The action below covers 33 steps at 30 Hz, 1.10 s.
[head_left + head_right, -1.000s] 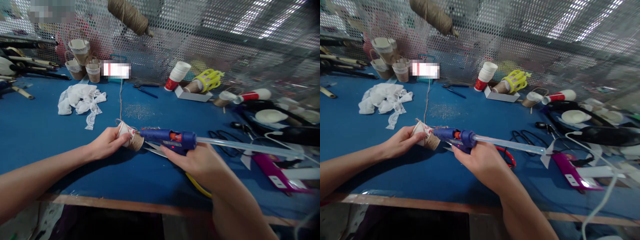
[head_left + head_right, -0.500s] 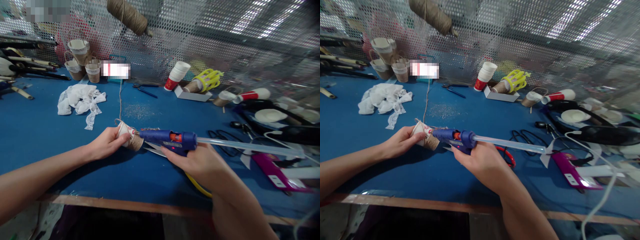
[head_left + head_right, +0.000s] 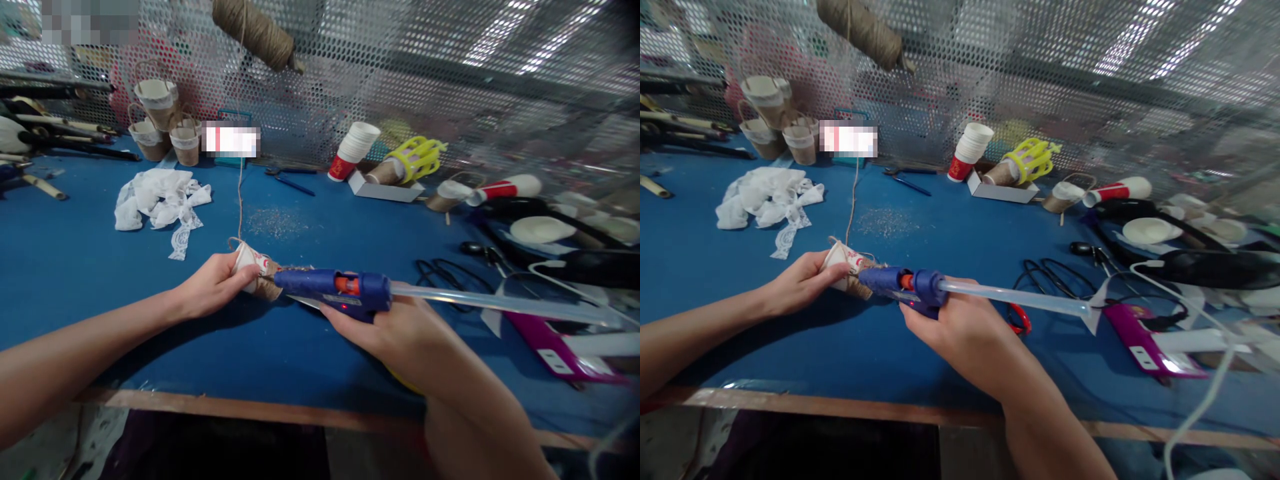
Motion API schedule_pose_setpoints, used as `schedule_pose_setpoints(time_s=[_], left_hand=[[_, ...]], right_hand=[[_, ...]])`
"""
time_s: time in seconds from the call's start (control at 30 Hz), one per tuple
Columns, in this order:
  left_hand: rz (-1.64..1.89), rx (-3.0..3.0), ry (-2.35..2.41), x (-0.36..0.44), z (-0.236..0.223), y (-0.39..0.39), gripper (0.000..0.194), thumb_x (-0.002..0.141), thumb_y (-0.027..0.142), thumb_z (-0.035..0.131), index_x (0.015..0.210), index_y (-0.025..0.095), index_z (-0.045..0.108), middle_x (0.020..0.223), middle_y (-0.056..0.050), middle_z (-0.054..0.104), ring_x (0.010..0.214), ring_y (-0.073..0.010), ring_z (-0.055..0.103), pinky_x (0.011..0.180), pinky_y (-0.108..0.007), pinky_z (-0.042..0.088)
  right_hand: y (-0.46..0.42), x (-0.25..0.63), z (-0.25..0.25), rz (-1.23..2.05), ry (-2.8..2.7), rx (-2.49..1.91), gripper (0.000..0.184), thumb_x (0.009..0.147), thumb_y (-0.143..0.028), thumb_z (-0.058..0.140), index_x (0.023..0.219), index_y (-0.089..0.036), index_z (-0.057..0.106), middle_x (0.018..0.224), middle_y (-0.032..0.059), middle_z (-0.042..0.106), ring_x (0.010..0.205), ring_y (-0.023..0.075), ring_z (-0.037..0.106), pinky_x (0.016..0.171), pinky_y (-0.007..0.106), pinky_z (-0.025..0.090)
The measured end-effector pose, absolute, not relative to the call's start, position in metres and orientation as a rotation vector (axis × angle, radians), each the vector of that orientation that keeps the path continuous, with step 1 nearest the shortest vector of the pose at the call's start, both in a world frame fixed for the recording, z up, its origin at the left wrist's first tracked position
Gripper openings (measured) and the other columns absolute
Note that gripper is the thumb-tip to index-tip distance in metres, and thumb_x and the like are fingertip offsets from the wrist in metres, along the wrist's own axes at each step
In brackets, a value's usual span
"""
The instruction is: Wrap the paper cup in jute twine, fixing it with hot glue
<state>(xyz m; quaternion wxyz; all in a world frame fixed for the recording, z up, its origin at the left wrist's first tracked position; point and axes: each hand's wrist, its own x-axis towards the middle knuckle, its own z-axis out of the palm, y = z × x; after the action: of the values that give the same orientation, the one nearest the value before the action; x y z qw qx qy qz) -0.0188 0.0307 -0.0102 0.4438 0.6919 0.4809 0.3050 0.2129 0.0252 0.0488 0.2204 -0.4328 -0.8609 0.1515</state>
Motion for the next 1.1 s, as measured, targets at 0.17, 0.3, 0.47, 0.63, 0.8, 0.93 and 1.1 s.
schedule_pose_setpoints(time_s=[0.17,0.3,0.47,0.63,0.8,0.93,1.1], left_hand=[[0.766,1.723,1.198,-0.019,-0.009,0.030,0.039,0.087,0.038,0.034,0.103,0.011,0.058,0.097,-0.007,0.064,0.086,-0.0179,0.058,0.079,-0.028,0.044],[0.781,1.724,1.175,-0.018,-0.009,0.030,0.038,0.087,0.038,0.034,0.099,0.011,0.057,0.094,-0.006,0.064,0.084,-0.0174,0.057,0.077,-0.026,0.044],[0.772,1.733,1.189,-0.019,-0.010,0.029,0.038,0.086,0.040,0.035,0.095,0.010,0.057,0.089,-0.006,0.063,0.080,-0.0169,0.056,0.074,-0.026,0.045],[0.773,1.754,1.213,-0.019,-0.011,0.030,0.038,0.086,0.040,0.035,0.092,0.009,0.057,0.083,-0.005,0.061,0.074,-0.0157,0.055,0.070,-0.027,0.045],[0.761,1.763,1.224,-0.019,-0.011,0.030,0.041,0.085,0.042,0.034,0.093,0.009,0.057,0.083,-0.005,0.061,0.074,-0.0166,0.055,0.070,-0.028,0.044],[0.743,1.756,1.228,-0.019,-0.010,0.030,0.042,0.085,0.041,0.033,0.095,0.009,0.058,0.083,-0.005,0.062,0.074,-0.0167,0.055,0.071,-0.029,0.045],[0.740,1.765,1.247,-0.018,-0.008,0.030,0.040,0.085,0.039,0.034,0.095,0.008,0.058,0.083,-0.006,0.062,0.073,-0.0159,0.055,0.070,-0.028,0.044]], right_hand=[[0.028,0.213,0.049,0.359,-2.509,-1.170,0.017,0.071,-0.027,0.048,0.075,-0.025,0.064,0.065,0.0045,0.064,0.062,0.0204,0.058,0.059,0.034,0.045],[0.028,0.209,0.046,0.431,-2.397,-1.320,0.014,0.075,-0.029,0.048,0.073,-0.022,0.060,0.058,0.0005,0.060,0.053,0.0170,0.055,0.050,0.030,0.044],[0.029,0.205,0.048,0.443,-2.344,-1.372,0.013,0.074,-0.026,0.049,0.066,-0.021,0.058,0.050,-0.0009,0.056,0.047,0.0150,0.053,0.045,0.027,0.041],[0.032,0.203,0.049,0.431,-2.339,-1.405,0.012,0.072,-0.026,0.050,0.065,-0.019,0.057,0.055,-0.0001,0.059,0.052,0.0150,0.055,0.049,0.026,0.042],[0.031,0.205,0.049,0.446,-2.362,-1.393,0.014,0.073,-0.025,0.048,0.069,-0.019,0.060,0.052,-0.0001,0.058,0.048,0.0149,0.053,0.046,0.027,0.041],[0.029,0.206,0.050,0.358,-2.421,-1.325,0.015,0.073,-0.026,0.048,0.067,-0.020,0.060,0.056,0.0025,0.059,0.052,0.0172,0.054,0.050,0.029,0.043],[0.028,0.204,0.053,0.359,-2.421,-1.302,0.016,0.074,-0.024,0.047,0.063,-0.021,0.058,0.054,0.0020,0.057,0.050,0.0163,0.053,0.051,0.030,0.043]])
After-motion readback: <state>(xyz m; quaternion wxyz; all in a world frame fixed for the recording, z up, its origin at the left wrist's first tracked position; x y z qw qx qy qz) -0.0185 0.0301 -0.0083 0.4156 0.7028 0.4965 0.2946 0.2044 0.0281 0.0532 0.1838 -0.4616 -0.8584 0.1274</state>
